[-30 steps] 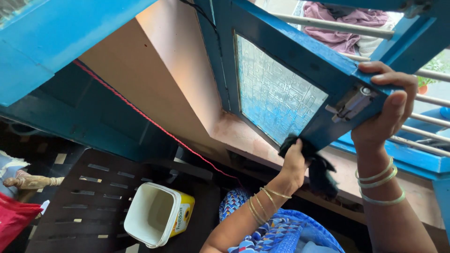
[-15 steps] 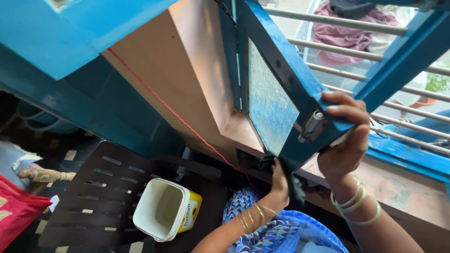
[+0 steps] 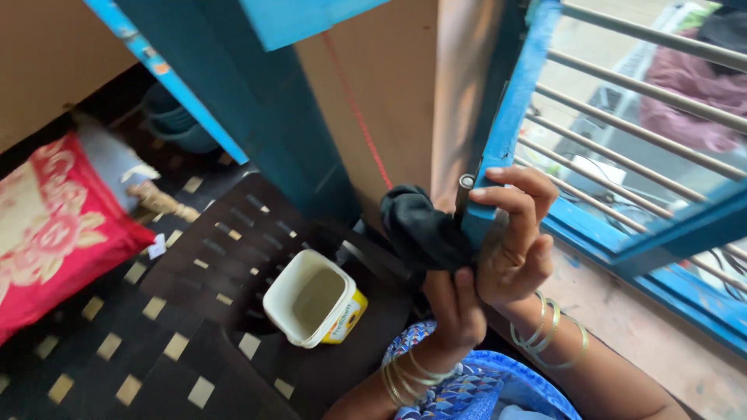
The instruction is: The person wipes the blue metal window frame and textured glass panes using a dark cloth. They clean the horizontal and vertical bars, the frame edges, and the glass surfaces, moving methodically across the window area.
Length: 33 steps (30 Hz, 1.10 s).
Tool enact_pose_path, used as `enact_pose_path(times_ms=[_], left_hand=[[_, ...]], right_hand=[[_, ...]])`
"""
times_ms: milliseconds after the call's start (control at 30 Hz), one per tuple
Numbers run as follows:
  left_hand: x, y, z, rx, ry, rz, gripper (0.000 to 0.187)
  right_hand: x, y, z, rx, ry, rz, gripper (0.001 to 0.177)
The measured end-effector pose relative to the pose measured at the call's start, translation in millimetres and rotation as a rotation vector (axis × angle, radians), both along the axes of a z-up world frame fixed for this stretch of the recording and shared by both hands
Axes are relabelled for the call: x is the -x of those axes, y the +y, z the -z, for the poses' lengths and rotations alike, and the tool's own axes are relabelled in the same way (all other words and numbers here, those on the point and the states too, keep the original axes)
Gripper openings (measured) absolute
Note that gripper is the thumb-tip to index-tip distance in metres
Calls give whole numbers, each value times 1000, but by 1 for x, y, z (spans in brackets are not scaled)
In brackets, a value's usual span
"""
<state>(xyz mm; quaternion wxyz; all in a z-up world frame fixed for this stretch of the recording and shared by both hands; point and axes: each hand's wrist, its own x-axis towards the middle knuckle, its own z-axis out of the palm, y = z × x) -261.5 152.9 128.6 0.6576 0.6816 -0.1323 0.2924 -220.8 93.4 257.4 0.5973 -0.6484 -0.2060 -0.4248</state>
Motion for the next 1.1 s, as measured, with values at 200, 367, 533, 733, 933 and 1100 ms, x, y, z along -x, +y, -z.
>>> enact_pose_path(times_ms=[200,367,533,733,933,1100], left_hand=[[-40,26,80,-287,-205,-225,19],[-40,55,202,-468,158,-38,19],[-39,52,162,-412,166,-130,23],[-63,52,-34,-263,-175,-399,20],[-82,54,-146,-518,-228,-516,33],[-53,17,-170,-417,-340,-154,45]], right_hand=[[-22,20,1,66,-52,45,73],[-29,26,3,11,-62,-11,70],[-38,30,6,47,-112,27,72],[-64,24,-4,229,-146,-191,79],[-84,5,-7,220,-49,-632,66],[-89,-1,33,-256,40,-841,70]])
